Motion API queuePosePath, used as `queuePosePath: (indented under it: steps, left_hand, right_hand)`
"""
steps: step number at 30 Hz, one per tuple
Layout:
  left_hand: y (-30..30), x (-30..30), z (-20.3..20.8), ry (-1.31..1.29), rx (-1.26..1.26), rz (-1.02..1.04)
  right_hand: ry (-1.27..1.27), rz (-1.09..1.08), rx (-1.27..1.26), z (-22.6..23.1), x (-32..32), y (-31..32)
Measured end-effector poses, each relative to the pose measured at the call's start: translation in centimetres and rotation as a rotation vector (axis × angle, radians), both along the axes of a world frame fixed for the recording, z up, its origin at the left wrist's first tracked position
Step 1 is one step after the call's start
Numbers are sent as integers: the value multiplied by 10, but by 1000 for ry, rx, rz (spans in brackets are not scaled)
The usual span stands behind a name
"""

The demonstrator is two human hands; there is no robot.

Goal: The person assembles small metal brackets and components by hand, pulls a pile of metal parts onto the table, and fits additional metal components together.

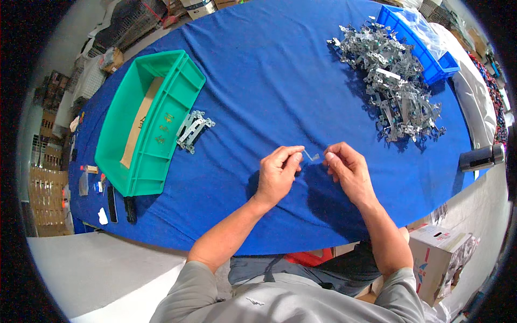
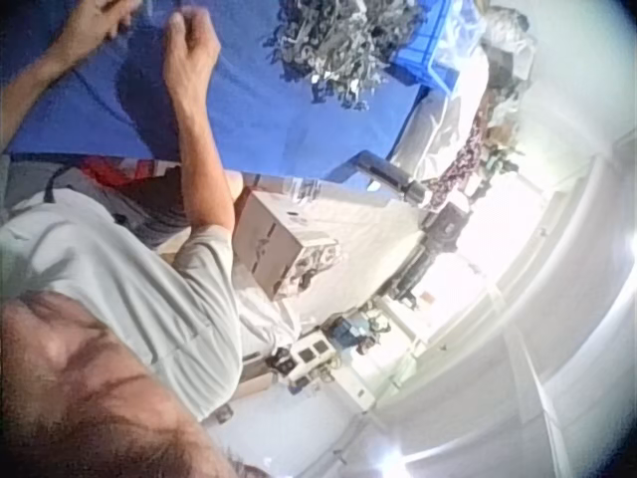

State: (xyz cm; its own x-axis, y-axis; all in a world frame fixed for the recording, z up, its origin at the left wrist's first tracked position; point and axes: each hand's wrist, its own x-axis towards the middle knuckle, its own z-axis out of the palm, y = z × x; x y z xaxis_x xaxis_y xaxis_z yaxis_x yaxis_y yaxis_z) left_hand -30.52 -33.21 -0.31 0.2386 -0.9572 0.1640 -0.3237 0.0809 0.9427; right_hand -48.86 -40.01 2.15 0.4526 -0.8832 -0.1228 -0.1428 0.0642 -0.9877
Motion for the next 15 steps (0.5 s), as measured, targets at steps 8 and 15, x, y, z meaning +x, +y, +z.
queuePosePath:
  steps: [8, 15]
  left_hand:
    - [-1, 1, -4, 269, 66, 17]
    - [-2, 1, -6, 294, 73, 18]
  right_hand:
    - [98, 133, -52, 2, 5, 6]
    - [111, 152, -69, 2, 5, 7]
